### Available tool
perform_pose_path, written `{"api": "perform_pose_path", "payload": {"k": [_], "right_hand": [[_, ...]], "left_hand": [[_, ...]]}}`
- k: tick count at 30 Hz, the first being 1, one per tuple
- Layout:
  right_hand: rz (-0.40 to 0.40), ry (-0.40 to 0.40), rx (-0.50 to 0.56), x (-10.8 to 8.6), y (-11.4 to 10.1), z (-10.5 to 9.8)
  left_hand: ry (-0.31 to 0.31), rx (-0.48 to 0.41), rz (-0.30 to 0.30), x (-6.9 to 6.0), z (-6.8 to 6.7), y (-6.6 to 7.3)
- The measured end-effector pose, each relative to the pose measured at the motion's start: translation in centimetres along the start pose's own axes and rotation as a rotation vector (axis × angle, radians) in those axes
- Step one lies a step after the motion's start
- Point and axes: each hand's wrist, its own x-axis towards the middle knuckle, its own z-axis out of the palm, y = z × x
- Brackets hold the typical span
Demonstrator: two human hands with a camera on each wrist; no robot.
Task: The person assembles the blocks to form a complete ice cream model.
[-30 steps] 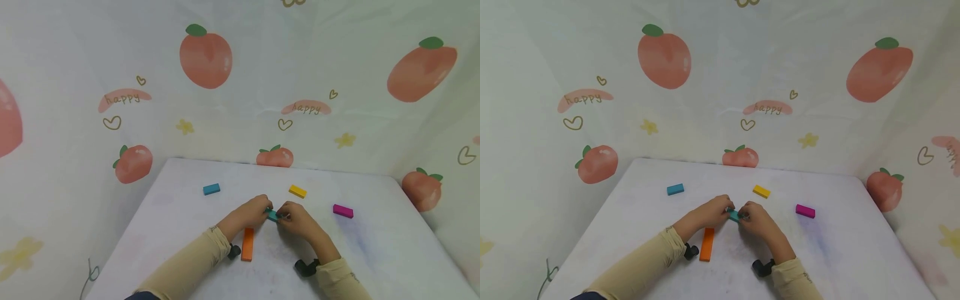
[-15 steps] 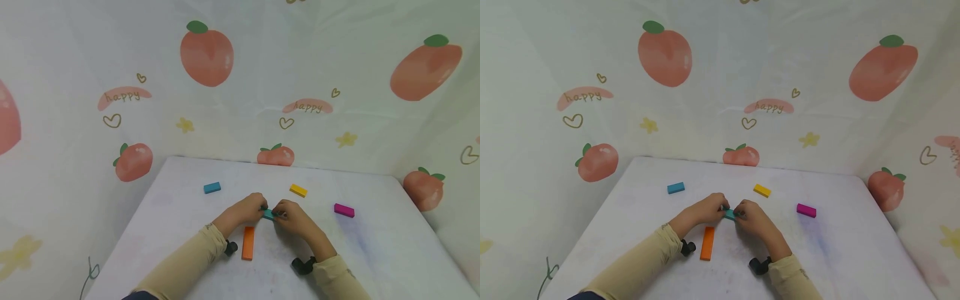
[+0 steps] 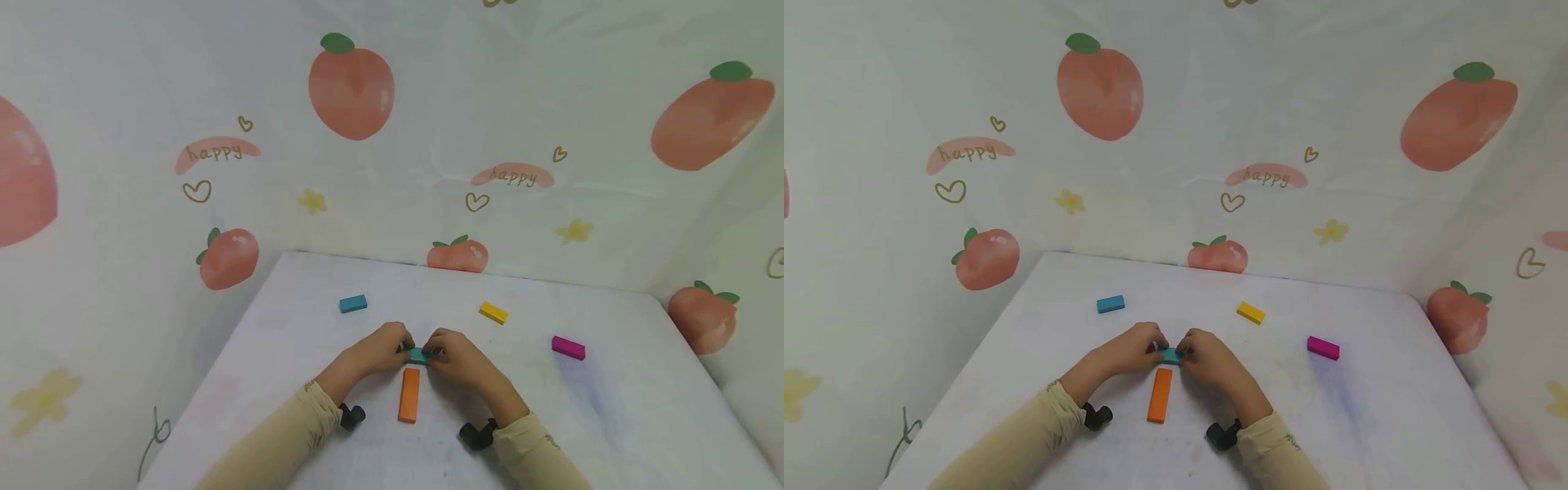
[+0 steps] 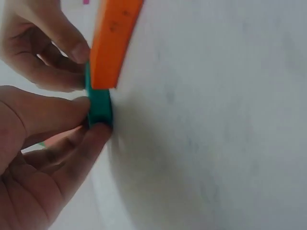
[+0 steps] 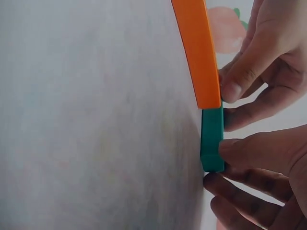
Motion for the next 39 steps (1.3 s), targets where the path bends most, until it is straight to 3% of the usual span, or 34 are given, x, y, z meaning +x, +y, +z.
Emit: {"api": "perform_pose_path", "payload": {"k": [14,32,39], "right_hand": [[-0.011,-0.005,-0.019,-0.6,-0.5,0.6],[-0.035,0.009,-0.065,-1.0,-0.8,0.8],[0.121,0.036,-0.03,-1.8,-0.3,-0.9]], "left_hand": [[0.038,-0.028,-0.035,-1.6,0.6,0.7],[0.056,-0.022,-0.072,-1.9,1.4,0.6],[0.066,-0.043,-0.093,-2.2,1.5,0.9]]}}
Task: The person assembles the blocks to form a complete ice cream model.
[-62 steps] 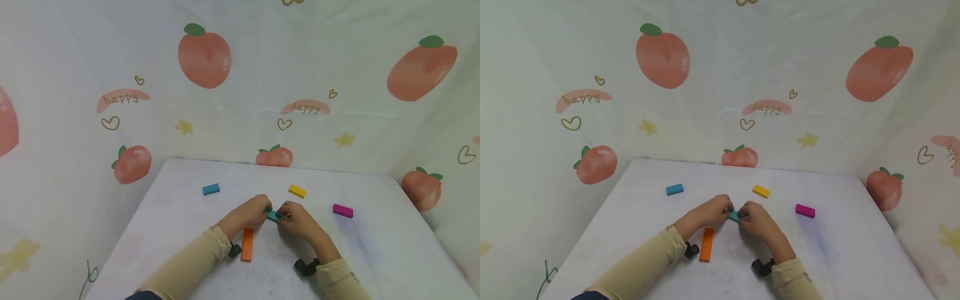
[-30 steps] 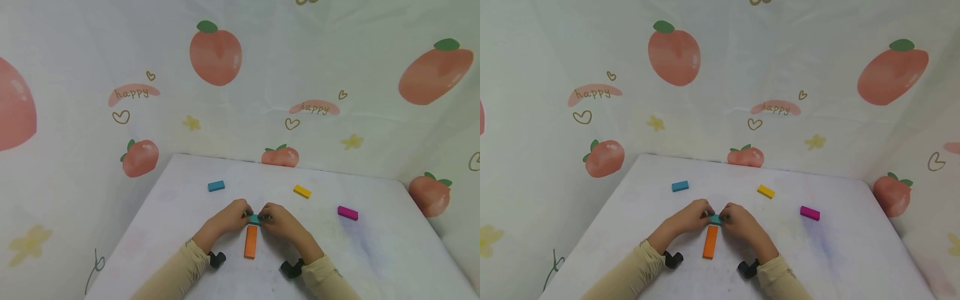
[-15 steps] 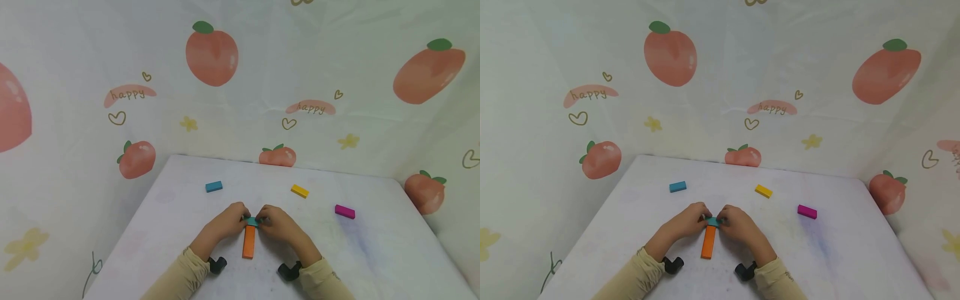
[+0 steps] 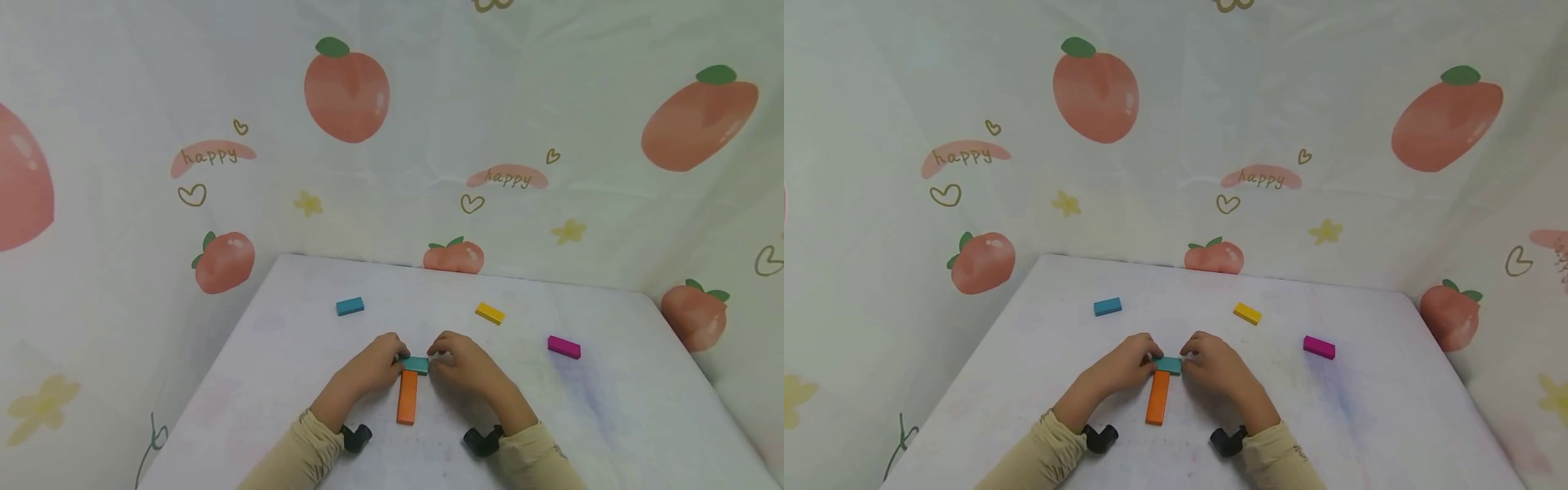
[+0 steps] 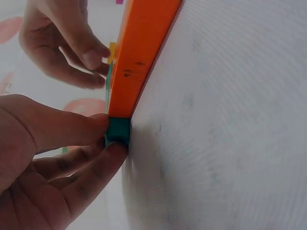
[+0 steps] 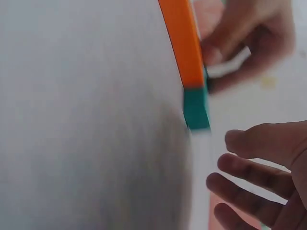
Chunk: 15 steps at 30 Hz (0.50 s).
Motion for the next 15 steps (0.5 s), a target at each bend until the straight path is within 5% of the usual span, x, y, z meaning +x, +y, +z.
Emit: {"api": "perform_pose_path", "payload": {"k": [8,15], "right_hand": [[0.007,0.184,-0.043,-2.0,6.2,-5.3],[0.159,0.225,-0.138,-5.2,12.0,-9.4]], "left_hand": [[-0.01,0.005,-0.019,0.0,0.0,0.3],[-0.015,0.01,-0.017,0.1,0.1,0.1]]}}
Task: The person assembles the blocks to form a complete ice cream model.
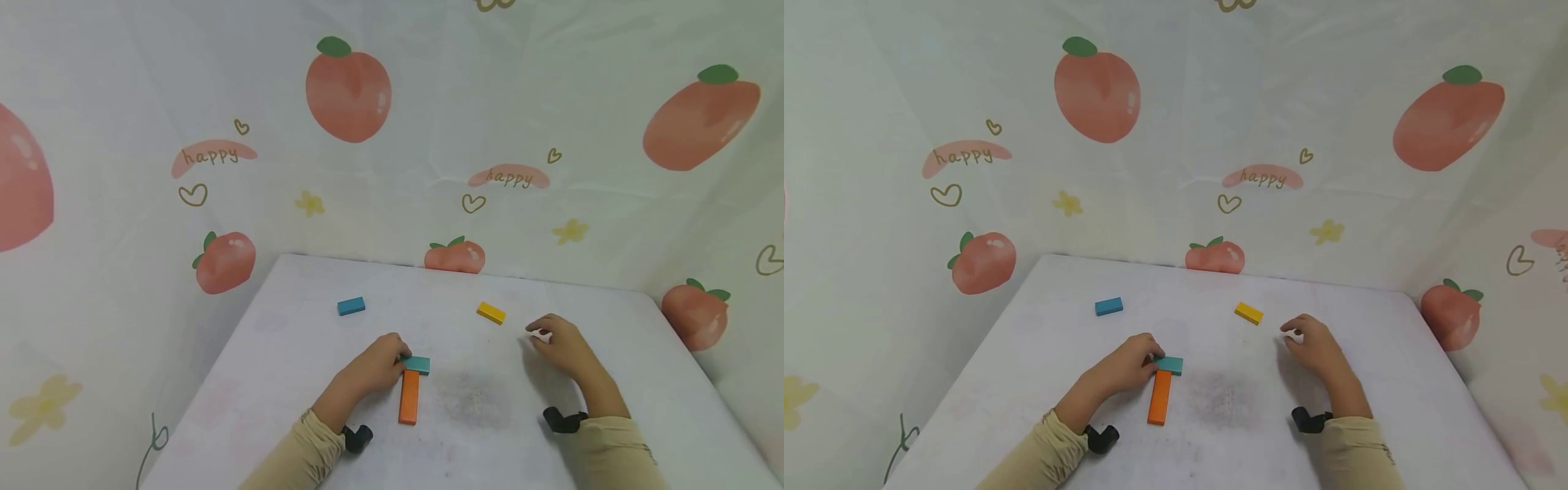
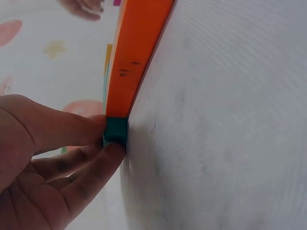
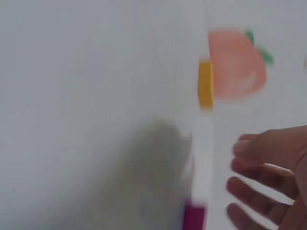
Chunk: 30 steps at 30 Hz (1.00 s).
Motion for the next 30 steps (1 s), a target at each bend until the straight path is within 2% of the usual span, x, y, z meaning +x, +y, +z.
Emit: {"api": "perform_pose_path", "payload": {"k": [5,11,15,23,30], "right_hand": [[0.046,-0.017,-0.046,-1.3,3.2,-2.4],[0.127,-0.058,-0.049,-2.3,5.1,-3.8],[0.171,-0.082,-0.02,-2.7,5.6,-3.7],[0.155,-0.046,-0.029,-2.6,6.1,-3.3],[0.168,-0.068,-0.013,-2.7,5.5,-2.9]], "left_hand": [[0.004,0.006,0.0,0.0,0.1,-0.1],[0.003,-0.008,-0.009,-0.1,-0.1,0.1],[0.005,-0.016,-0.012,-0.2,-0.1,0.0],[0.014,-0.029,0.01,-0.3,0.0,-0.1],[0.019,-0.031,0.013,-0.2,0.0,-0.3]]}}
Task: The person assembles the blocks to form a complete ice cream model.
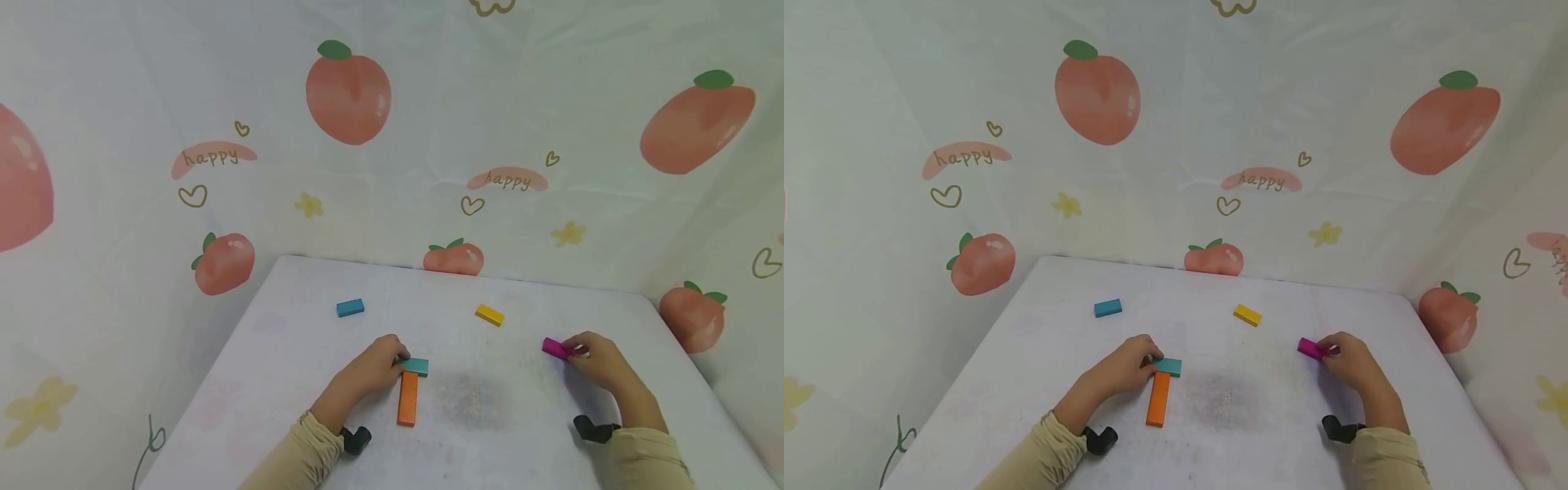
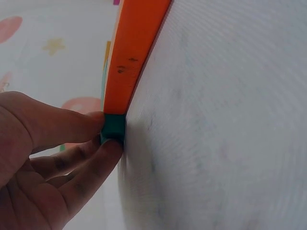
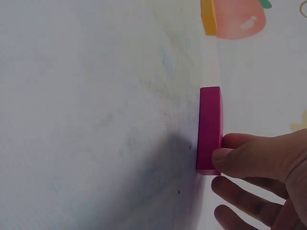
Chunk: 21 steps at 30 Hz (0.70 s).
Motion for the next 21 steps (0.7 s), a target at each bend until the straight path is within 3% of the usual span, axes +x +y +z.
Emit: {"api": "perform_pose_path", "payload": {"k": [10,21], "right_hand": [[-0.106,0.02,0.006,-0.3,-2.1,1.6],[-0.119,-0.023,0.019,-0.2,-5.1,3.5]], "left_hand": [[0.004,0.005,0.007,-0.1,0.1,-0.1],[-0.009,0.006,-0.008,0.0,0.0,0.0]]}}
